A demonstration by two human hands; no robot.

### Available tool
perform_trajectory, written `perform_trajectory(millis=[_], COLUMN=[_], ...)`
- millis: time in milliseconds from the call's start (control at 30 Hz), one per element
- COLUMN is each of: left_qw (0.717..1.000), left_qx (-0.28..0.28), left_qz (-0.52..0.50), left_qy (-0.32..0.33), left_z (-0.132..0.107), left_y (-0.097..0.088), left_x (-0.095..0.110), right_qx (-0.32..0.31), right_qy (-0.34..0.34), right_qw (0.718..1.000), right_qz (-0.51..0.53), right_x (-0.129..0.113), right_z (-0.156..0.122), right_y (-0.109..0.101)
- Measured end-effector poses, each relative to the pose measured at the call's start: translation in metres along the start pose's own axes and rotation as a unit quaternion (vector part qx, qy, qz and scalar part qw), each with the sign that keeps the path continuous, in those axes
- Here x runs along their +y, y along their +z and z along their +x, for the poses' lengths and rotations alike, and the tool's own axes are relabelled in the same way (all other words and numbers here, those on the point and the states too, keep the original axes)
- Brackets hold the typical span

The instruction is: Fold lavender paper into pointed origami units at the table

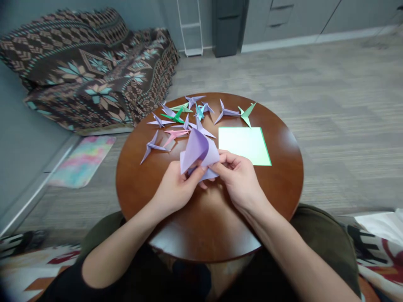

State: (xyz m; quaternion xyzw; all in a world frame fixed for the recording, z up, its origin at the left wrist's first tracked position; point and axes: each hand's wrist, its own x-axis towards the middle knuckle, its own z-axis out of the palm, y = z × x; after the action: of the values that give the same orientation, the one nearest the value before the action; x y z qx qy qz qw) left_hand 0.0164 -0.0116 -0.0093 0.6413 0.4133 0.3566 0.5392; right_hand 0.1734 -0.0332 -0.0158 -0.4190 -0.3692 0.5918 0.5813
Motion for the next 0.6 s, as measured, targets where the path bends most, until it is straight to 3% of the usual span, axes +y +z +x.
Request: perform_trajectory(millis=[333, 600], left_qw=[0.997, 0.991], left_qx=[0.000, -0.013], left_qz=[-0.065, -0.106], left_qy=[-0.031, -0.075], left_z=[-0.001, 0.001], left_y=[0.003, 0.002], left_x=[0.007, 0.017], right_qx=[-0.007, 0.055], right_qy=[-0.004, -0.015], right_qw=[0.999, 0.998], right_qz=[0.041, 0.028], right_x=[-0.001, -0.004], right_z=[-0.001, 0.001], right_y=[0.002, 0.006])
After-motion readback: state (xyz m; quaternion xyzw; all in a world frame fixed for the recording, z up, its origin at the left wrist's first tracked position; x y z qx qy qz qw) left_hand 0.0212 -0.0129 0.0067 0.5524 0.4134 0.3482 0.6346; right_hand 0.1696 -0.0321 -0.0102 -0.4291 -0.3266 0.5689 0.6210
